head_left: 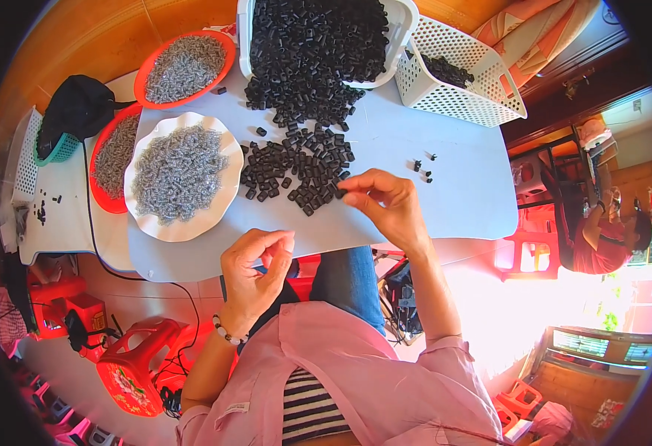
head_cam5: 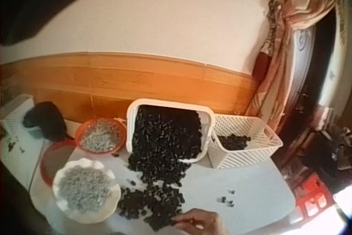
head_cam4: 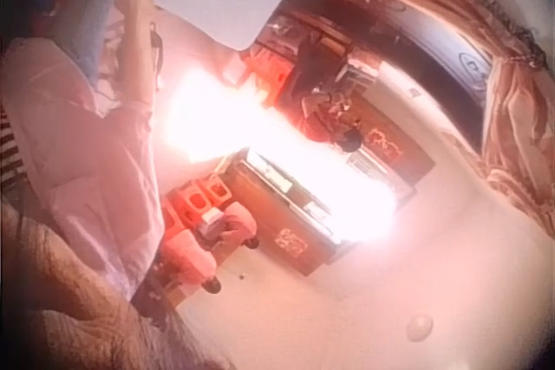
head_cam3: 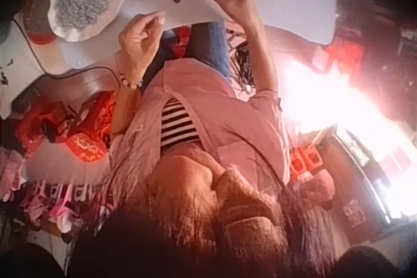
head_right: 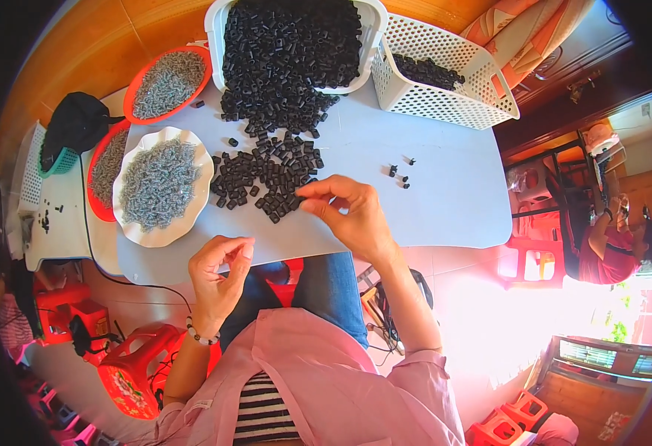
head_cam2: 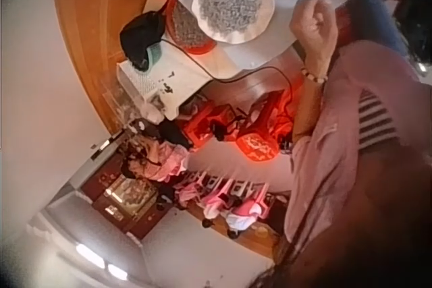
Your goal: The person repeatedly picks up small plastic pieces and metal parts from the table, joins them together by hand, and sets the assembled components onto the table.
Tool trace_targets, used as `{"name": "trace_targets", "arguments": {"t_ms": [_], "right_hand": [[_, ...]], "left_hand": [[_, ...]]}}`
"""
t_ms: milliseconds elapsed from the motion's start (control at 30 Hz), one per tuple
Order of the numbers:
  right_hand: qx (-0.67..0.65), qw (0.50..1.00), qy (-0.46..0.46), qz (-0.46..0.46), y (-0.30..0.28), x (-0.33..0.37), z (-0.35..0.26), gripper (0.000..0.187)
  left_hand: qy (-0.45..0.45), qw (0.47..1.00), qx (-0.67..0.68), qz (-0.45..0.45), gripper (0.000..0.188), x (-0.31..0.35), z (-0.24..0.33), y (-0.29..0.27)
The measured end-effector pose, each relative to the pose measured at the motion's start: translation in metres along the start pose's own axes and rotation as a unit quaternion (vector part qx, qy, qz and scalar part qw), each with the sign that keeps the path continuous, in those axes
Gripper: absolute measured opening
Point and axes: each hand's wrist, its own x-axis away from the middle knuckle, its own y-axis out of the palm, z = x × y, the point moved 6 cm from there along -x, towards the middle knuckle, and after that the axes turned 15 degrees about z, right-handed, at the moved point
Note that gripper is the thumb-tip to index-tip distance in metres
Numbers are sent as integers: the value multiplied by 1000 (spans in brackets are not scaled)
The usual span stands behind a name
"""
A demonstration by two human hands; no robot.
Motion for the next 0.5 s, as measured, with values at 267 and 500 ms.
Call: {"name": "trace_targets", "arguments": {"t_ms": [267,500], "right_hand": [[-187,977,39,-91,30,30,-32,17],[-18,981,-131,-144,52,35,-53,20]], "left_hand": [[-94,979,181,-21,26,5,17,6],[-208,937,275,-56,32,19,-1,-8]]}}
